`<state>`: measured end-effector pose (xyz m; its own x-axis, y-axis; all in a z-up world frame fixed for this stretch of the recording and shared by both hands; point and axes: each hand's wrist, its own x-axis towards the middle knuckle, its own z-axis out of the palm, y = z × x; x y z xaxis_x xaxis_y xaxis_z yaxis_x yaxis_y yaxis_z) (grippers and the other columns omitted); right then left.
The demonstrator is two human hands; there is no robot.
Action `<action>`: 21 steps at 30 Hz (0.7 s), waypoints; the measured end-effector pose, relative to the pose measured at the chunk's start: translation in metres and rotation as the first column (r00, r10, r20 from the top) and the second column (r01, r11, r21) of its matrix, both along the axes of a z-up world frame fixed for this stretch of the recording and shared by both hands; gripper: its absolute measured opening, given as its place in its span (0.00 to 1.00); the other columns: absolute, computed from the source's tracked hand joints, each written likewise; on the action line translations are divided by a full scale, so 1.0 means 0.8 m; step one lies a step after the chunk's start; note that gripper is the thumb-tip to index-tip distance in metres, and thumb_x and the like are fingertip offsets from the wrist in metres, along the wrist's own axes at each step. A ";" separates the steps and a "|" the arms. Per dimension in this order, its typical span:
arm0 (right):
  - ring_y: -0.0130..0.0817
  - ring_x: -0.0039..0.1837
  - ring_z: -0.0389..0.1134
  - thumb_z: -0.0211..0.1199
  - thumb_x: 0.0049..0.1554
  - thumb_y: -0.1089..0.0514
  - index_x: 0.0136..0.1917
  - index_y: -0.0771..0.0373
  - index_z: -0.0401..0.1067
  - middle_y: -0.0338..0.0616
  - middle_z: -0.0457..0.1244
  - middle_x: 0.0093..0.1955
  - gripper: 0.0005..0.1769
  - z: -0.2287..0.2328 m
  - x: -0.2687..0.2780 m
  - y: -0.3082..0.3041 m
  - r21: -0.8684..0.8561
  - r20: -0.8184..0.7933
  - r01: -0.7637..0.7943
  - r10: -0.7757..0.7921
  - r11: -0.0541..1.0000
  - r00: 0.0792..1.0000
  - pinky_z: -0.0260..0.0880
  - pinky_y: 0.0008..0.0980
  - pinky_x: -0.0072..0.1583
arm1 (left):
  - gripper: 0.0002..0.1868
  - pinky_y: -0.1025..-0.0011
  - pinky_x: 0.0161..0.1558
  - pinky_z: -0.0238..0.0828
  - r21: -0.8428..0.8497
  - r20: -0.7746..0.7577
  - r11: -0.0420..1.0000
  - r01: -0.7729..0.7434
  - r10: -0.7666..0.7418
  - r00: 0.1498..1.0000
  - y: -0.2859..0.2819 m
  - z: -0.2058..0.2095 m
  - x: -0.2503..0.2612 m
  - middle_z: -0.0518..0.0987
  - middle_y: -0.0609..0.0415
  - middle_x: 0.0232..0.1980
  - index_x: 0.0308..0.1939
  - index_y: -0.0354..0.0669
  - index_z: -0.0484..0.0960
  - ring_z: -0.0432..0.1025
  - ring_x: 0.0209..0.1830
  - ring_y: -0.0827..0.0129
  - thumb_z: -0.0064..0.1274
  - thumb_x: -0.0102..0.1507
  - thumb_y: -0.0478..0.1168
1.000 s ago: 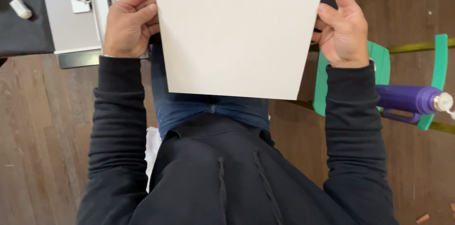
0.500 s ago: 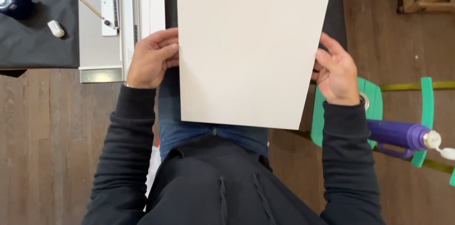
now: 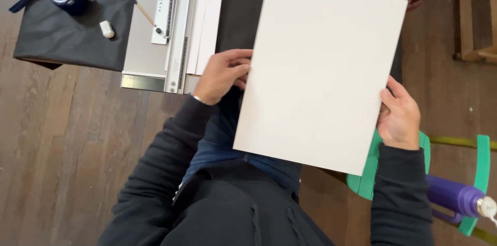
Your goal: Measuring and cutting a picture mat using a mat cutter.
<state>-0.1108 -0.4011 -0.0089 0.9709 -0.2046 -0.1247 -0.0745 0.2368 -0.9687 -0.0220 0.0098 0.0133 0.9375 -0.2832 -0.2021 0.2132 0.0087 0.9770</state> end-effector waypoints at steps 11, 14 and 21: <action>0.35 0.71 0.67 0.44 0.69 0.65 0.77 0.76 0.58 0.54 0.62 0.73 0.25 0.015 0.051 -0.010 0.032 0.023 0.042 -0.043 0.999 0.999 0.68 0.31 0.72 | 0.22 0.78 0.28 0.78 -0.038 0.125 0.999 0.004 0.001 0.992 -0.029 -0.022 0.048 0.79 0.54 0.35 0.64 0.28 0.76 0.75 0.27 0.77 0.52 0.67 0.33; 0.35 0.68 0.68 0.45 0.71 0.63 0.77 0.78 0.60 0.54 0.64 0.71 0.24 0.019 0.063 -0.021 0.056 -0.016 0.035 -0.034 0.998 0.999 0.69 0.31 0.70 | 0.21 0.78 0.27 0.78 -0.043 0.099 0.999 0.004 0.001 0.995 -0.031 -0.013 0.061 0.81 0.54 0.34 0.63 0.28 0.77 0.76 0.26 0.77 0.52 0.67 0.34; 0.35 0.62 0.71 0.45 0.73 0.59 0.71 0.75 0.66 0.53 0.67 0.64 0.21 0.099 0.132 -0.114 -0.138 0.104 0.015 -0.001 0.990 0.995 0.73 0.33 0.64 | 0.13 0.80 0.29 0.78 -0.020 0.528 0.999 0.026 -0.012 0.849 -0.037 0.103 0.147 0.83 0.56 0.37 0.56 0.32 0.81 0.78 0.31 0.79 0.55 0.69 0.35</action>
